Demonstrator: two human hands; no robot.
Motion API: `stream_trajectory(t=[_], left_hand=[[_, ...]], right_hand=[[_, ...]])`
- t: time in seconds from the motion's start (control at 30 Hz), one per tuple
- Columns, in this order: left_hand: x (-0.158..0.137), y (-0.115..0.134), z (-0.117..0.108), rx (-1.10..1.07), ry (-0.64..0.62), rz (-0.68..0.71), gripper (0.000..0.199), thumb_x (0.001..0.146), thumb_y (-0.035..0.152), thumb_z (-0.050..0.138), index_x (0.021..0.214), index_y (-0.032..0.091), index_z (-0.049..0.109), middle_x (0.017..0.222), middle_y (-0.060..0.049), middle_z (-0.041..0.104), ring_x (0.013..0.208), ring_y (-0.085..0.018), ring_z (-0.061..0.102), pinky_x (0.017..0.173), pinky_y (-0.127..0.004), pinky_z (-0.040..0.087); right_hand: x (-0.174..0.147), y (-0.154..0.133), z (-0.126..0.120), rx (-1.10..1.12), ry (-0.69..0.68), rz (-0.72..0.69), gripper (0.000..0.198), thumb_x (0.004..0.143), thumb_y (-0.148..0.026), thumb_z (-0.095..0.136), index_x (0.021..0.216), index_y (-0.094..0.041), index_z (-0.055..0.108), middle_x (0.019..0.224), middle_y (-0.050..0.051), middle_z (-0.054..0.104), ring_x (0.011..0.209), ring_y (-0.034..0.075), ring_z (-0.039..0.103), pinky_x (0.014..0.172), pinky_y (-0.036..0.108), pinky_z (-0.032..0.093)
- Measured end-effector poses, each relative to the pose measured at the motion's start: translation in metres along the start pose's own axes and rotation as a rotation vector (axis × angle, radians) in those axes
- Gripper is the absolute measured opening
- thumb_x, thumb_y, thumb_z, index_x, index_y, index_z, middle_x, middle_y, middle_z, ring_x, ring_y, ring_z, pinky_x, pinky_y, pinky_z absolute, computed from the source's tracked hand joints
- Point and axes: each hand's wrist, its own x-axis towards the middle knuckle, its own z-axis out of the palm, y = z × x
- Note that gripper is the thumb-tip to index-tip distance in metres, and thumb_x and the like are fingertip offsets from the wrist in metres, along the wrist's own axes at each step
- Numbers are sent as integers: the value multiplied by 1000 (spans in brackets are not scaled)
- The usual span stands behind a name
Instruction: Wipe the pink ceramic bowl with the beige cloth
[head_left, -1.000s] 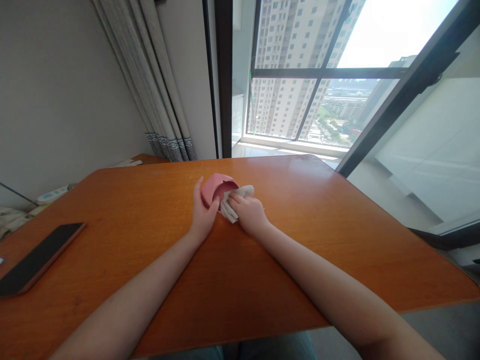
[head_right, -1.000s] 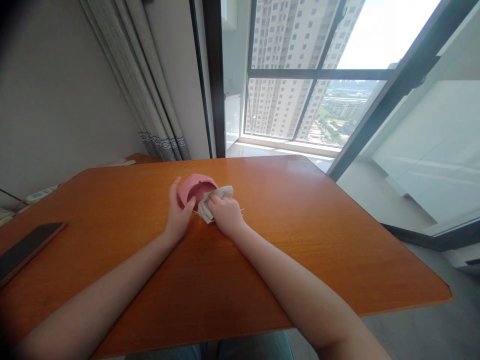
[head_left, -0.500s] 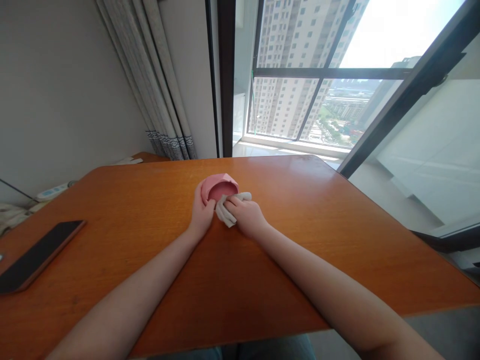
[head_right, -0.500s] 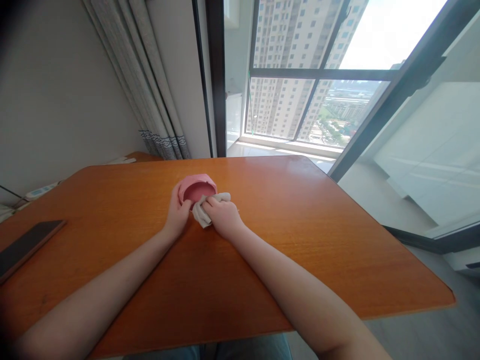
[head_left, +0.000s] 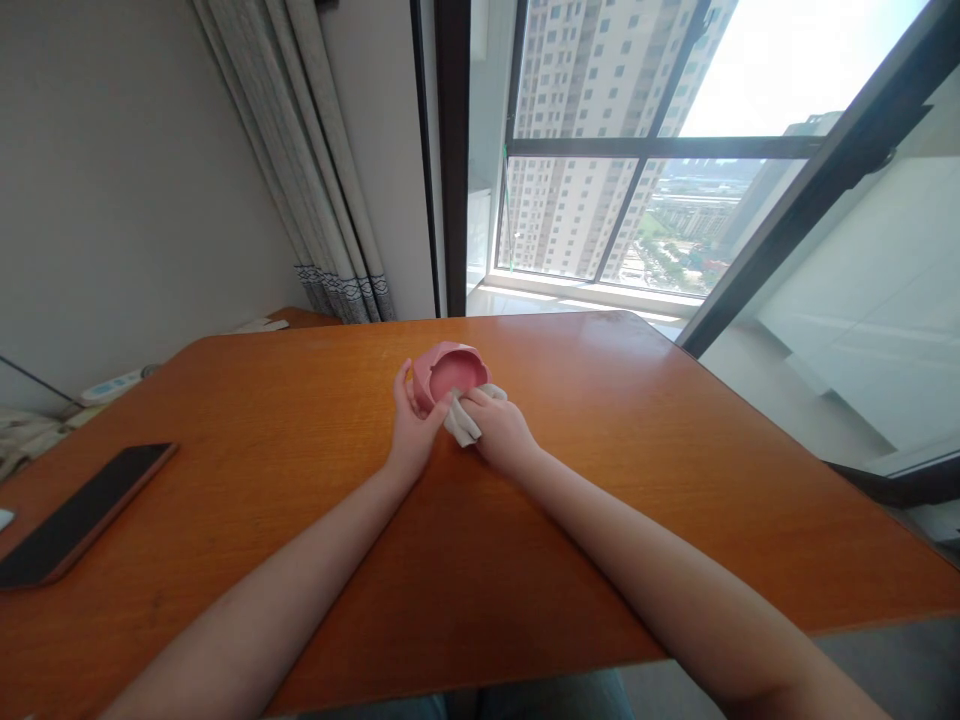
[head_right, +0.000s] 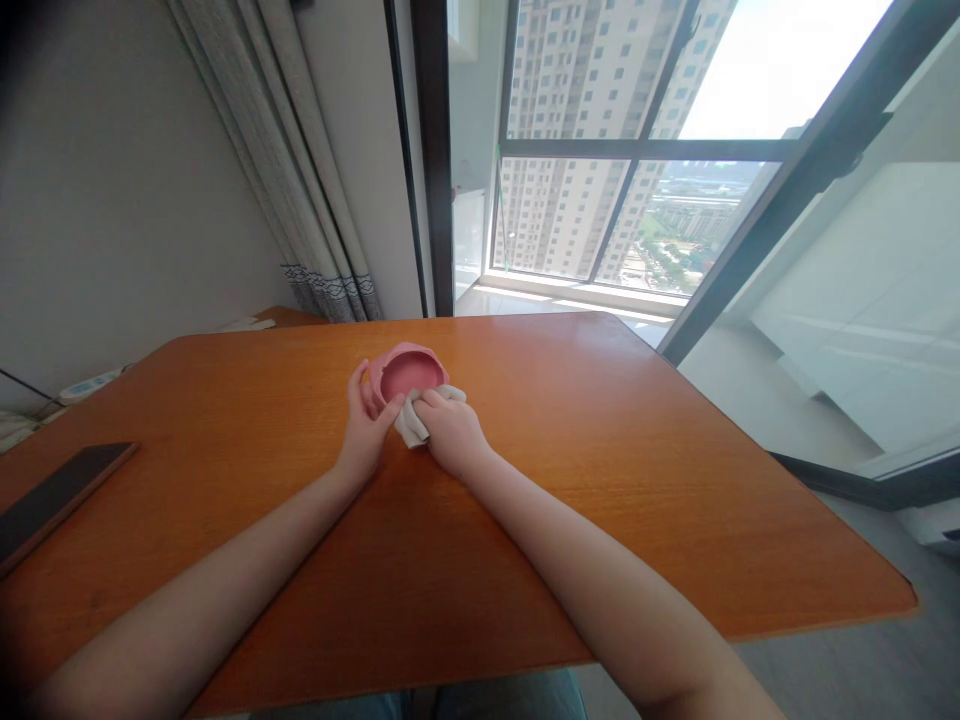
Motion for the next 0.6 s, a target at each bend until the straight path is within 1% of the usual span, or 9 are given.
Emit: stream_trajectory(t=[0.1,0.23,0.33,0.43,0.53,0.6], left_hand=[[-2,0,2,-8,26,29,74,76,30,62,138,24,23,144,-12,34,131,-23,38,110,-40,31],[3,-2,-5,44,42,27,60,76,22,57,131,20,35,137,-11,43,128,-23,41,110,-39,30],[7,-1,-10,110,18,40,61,71,15,55,130,20,39,136,-10,44,128,-23,41,111,-38,30],[8,0,-10,164,-16,23,63,69,13,55,130,20,39,135,-10,45,128,-24,41,111,-40,30],[8,0,-9,167,-25,-9,62,69,14,54,129,20,40,134,-10,46,127,-24,42,110,-41,30],[8,-2,-9,157,-27,-3,61,70,16,56,129,21,41,135,-9,45,128,-24,41,111,-42,28]], right_hand=[[0,-2,3,43,13,-57,22,90,-20,42,103,-18,61,107,6,61,83,15,56,68,24,41],[2,1,2,68,-12,-131,28,90,-20,43,114,-20,59,112,8,61,90,15,57,78,25,42],[3,8,-5,58,-80,-176,29,89,-21,47,116,-21,57,117,7,59,98,16,56,81,25,42],[2,15,-12,8,-128,-168,26,87,-22,49,112,-22,58,115,6,59,96,15,57,73,24,42],[2,20,-16,-85,-131,-113,24,89,-22,46,109,-23,59,111,6,60,85,15,58,62,24,40],[3,21,-16,-128,-141,-82,23,90,-22,44,105,-22,60,109,7,60,80,15,57,59,24,38]])
